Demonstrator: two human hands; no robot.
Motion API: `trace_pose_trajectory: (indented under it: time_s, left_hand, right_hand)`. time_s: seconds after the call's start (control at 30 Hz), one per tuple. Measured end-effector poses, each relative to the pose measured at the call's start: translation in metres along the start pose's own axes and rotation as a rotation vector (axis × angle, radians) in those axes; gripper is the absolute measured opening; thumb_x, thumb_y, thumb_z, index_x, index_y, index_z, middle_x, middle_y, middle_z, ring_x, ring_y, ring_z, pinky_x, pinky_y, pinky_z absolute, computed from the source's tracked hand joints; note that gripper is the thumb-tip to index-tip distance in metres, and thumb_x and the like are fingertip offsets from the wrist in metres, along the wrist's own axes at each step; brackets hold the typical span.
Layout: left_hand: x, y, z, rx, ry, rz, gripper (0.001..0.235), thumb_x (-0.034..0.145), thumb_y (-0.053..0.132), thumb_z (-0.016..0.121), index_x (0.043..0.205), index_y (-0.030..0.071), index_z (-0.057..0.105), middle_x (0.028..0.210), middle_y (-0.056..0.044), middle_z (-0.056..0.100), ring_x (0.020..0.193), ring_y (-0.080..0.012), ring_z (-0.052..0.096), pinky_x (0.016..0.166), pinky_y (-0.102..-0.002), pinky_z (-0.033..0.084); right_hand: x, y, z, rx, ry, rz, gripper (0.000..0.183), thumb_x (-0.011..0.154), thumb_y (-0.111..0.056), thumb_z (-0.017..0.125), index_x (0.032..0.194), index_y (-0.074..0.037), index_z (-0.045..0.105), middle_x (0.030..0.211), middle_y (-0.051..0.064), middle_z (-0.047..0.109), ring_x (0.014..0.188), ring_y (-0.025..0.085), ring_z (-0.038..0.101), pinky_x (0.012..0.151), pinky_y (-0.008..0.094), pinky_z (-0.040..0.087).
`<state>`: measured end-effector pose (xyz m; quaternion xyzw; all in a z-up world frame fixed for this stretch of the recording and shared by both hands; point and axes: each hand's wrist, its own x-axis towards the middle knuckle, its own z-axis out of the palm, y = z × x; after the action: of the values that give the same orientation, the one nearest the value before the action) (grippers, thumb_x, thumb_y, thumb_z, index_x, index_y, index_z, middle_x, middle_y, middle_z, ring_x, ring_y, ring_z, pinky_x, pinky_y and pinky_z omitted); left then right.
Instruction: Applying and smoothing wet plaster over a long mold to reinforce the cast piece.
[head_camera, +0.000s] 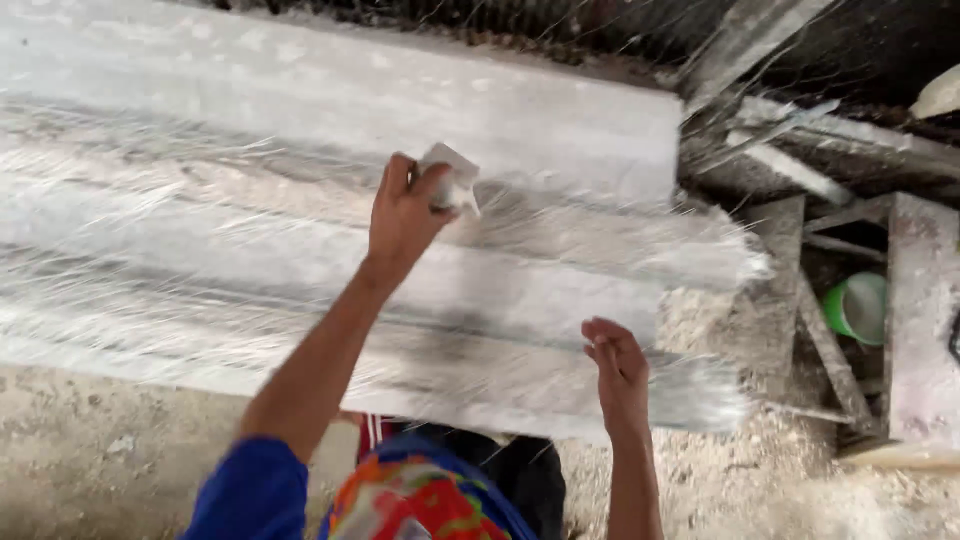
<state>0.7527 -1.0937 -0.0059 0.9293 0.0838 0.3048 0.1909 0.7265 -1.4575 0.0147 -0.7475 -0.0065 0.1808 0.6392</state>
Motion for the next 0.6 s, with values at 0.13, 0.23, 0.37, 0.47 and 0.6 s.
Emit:
trace_pose_trajectory:
  time_s: [0.13, 0.23, 0.37, 0.47, 0.6]
  left_hand:
    - [0.002, 0.083, 0.068, 0.191, 0.056, 0.095, 0.069, 0.054, 0.024, 0.102, 0.114, 0.020, 0.068, 0.105, -0.010, 0.046, 0.091, -0.0291, 0.066, 0.082, -0.035, 0.062]
    - [0.012, 0.132, 0.106, 0.199, 0.102, 0.131, 0.063, 0.059, 0.024, 0.100, 0.113, 0.019, 0.068, 0.103, -0.009, 0.044, 0.086, -0.0271, 0.063, 0.078, -0.034, 0.061]
    - [0.002, 0.190, 0.139, 0.229, 0.052, 0.106, 0.070, 0.053, 0.027, 0.098, 0.115, 0.021, 0.067, 0.103, -0.007, 0.047, 0.087, -0.0263, 0.063, 0.074, -0.036, 0.060]
    - [0.016, 0.223, 0.164, 0.221, 0.028, 0.134, 0.077, 0.048, 0.030, 0.100, 0.117, 0.021, 0.065, 0.103, -0.007, 0.047, 0.088, -0.0275, 0.064, 0.073, -0.038, 0.060]
    - [0.013, 0.272, 0.182, 0.157, -0.081, 0.069, 0.064, 0.064, 0.029, 0.095, 0.120, 0.021, 0.065, 0.108, -0.010, 0.050, 0.092, -0.0324, 0.065, 0.072, -0.043, 0.061]
  right_hand:
    - [0.016, -0.007, -0.093, -0.039, 0.033, 0.122, 0.031, 0.106, -0.017, 0.052, 0.128, 0.002, 0.063, 0.124, 0.026, 0.070, 0.128, 0.036, 0.063, 0.106, 0.049, 0.052]
    - [0.031, -0.004, -0.143, -0.060, 0.028, 0.122, 0.031, 0.106, -0.019, 0.054, 0.127, 0.000, 0.065, 0.123, 0.024, 0.072, 0.128, 0.035, 0.064, 0.105, 0.049, 0.053]
    - [0.031, -0.020, -0.184, -0.092, 0.018, 0.178, 0.031, 0.105, -0.019, 0.054, 0.127, 0.000, 0.065, 0.122, 0.024, 0.072, 0.127, 0.035, 0.064, 0.104, 0.048, 0.054]
    - [0.049, -0.017, -0.196, -0.060, 0.020, 0.188, 0.033, 0.105, -0.021, 0.054, 0.126, 0.001, 0.066, 0.122, 0.024, 0.072, 0.127, 0.036, 0.064, 0.105, 0.049, 0.054]
    - [0.055, -0.008, -0.212, -0.084, -0.052, 0.159, 0.030, 0.104, -0.024, 0.055, 0.119, 0.000, 0.067, 0.125, 0.024, 0.072, 0.129, 0.036, 0.063, 0.104, 0.051, 0.053]
